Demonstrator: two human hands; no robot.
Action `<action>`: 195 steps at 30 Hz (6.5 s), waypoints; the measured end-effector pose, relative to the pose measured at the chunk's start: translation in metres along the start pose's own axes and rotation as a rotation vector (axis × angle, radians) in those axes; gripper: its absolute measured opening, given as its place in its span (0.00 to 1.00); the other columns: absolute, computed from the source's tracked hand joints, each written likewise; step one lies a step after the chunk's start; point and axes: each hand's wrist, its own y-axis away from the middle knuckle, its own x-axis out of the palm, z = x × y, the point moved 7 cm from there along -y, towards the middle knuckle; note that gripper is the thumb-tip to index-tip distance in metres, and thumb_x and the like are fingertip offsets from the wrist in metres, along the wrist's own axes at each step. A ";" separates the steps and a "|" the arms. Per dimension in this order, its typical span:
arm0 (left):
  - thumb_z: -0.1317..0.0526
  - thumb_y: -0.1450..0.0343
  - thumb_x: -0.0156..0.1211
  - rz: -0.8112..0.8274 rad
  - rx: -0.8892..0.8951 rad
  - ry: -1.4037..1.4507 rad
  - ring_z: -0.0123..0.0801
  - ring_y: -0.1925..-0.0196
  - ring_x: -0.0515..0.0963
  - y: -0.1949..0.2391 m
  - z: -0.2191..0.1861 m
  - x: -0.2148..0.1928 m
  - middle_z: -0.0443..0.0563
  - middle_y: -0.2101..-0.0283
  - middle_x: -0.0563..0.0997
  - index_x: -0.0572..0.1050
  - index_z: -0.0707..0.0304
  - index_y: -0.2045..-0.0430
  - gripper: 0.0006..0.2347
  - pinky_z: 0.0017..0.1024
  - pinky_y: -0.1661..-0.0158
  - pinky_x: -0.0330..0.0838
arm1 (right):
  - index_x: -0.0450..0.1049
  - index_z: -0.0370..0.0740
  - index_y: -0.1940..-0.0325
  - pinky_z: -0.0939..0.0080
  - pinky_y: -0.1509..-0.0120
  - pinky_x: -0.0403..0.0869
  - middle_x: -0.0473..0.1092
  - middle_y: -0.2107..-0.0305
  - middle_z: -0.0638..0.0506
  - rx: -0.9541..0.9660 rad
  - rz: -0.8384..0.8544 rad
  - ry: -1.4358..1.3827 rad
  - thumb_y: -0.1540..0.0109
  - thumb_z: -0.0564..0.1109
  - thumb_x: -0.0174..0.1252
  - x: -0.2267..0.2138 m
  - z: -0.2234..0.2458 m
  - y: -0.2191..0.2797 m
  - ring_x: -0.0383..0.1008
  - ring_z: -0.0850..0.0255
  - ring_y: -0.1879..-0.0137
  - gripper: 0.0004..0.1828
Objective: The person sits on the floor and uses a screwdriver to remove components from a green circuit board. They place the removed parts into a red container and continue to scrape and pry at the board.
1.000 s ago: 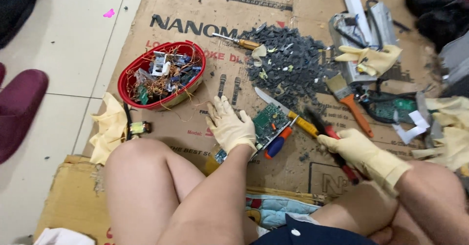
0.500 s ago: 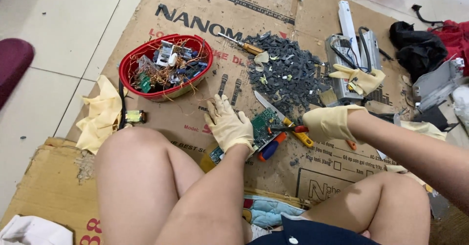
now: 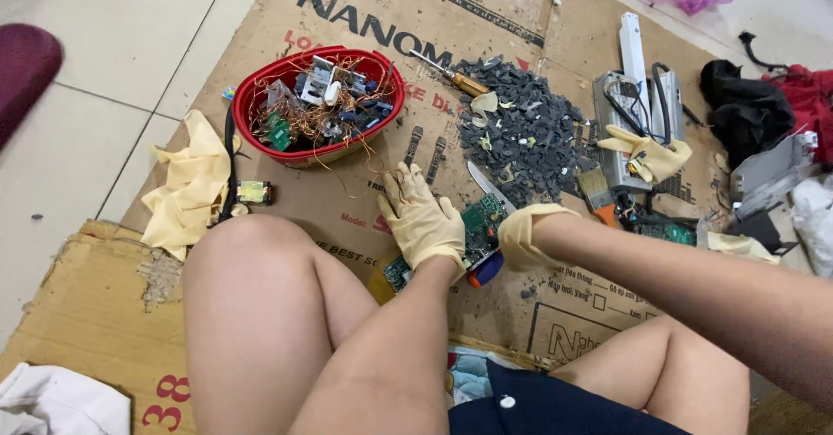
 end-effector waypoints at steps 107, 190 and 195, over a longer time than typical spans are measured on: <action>0.45 0.31 0.45 -0.270 -0.022 -0.066 0.44 0.24 0.51 0.009 -0.010 -0.005 0.47 0.23 0.51 0.53 0.55 0.29 0.33 0.45 0.29 0.43 | 0.73 0.46 0.62 0.39 0.53 0.74 0.74 0.66 0.48 -0.667 -0.354 -0.910 0.47 0.54 0.58 0.089 -0.132 -0.090 0.76 0.45 0.57 0.14; 0.63 0.50 0.72 -0.633 0.645 -0.216 0.48 0.55 0.79 0.120 -0.043 -0.048 0.52 0.61 0.75 0.69 0.61 0.57 0.27 0.42 0.50 0.71 | 0.77 0.40 0.53 0.69 0.84 0.71 0.72 0.80 0.49 -0.325 -1.054 -2.355 0.39 0.53 0.65 0.219 0.013 -0.084 0.71 0.65 0.83 0.18; 0.60 0.53 0.77 -0.771 0.692 -0.126 0.50 0.55 0.77 0.095 -0.025 -0.068 0.54 0.60 0.73 0.69 0.61 0.56 0.31 0.42 0.54 0.71 | 0.79 0.31 0.72 0.60 0.85 0.66 0.71 0.87 0.40 -0.520 -0.720 -1.878 0.51 0.46 0.68 0.202 0.030 -0.079 0.67 0.56 0.87 0.13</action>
